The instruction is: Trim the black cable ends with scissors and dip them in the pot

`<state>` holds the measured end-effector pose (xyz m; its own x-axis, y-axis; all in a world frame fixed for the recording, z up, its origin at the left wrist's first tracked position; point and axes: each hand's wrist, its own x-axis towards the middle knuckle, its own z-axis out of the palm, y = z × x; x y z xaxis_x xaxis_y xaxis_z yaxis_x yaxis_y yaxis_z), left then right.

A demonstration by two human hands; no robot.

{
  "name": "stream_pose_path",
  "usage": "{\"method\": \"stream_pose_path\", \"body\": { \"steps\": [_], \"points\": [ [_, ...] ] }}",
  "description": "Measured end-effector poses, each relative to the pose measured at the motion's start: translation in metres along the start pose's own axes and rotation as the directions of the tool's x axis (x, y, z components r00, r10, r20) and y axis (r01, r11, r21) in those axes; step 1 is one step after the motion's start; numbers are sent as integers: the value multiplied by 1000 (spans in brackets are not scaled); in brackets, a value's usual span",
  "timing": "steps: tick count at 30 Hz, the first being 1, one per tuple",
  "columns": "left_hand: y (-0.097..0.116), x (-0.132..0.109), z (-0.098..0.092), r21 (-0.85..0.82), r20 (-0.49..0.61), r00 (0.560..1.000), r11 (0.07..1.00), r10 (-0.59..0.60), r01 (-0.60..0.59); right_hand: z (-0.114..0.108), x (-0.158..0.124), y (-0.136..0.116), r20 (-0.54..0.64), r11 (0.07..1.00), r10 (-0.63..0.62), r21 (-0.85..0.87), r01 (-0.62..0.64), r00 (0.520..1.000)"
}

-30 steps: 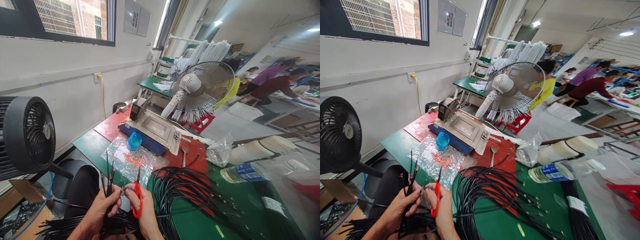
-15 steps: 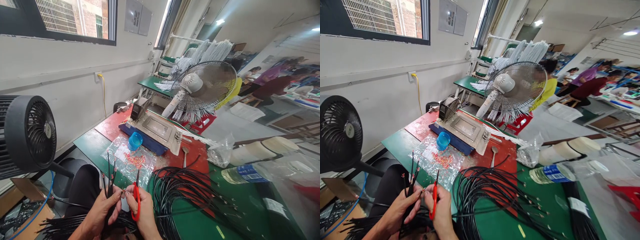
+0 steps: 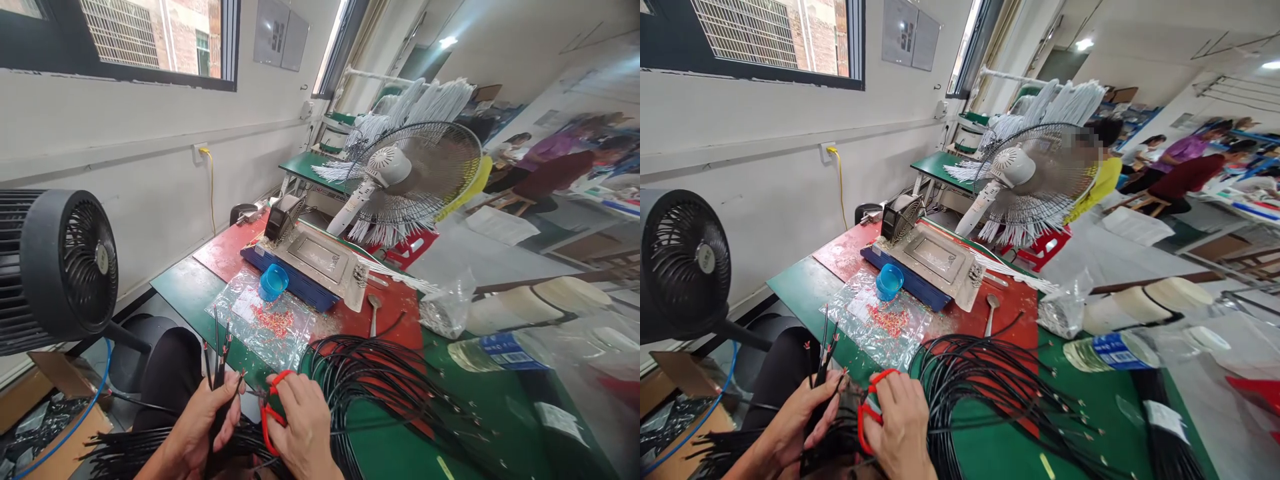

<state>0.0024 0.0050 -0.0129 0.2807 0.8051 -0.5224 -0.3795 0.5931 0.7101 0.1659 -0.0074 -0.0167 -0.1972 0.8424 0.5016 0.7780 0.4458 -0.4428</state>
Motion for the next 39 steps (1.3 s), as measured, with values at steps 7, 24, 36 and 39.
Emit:
{"method": "stream_pose_path", "body": {
  "steps": [7, 24, 36, 39],
  "points": [
    [-4, -1, 4, -5, -29, 999, 1000, -27, 27, -1, -3, 11, 23, 972, -85, -217, 88, 996],
    [1, 0, 5, 22, 29, 999, 999, 41, -42, 13, -4, 5, 279, 716, 439, 466, -521, 854],
    [-2, -2, 1, 73, 118, 991, 994, 71, -80, 12, 22, -22, 671, -77, 501, 664, -744, 547],
    [0, -3, 3, 70, 117, 991, 995, 61, -69, 10, 24, -23, 686, -102, 485, 661, -744, 543]
  ]
}}
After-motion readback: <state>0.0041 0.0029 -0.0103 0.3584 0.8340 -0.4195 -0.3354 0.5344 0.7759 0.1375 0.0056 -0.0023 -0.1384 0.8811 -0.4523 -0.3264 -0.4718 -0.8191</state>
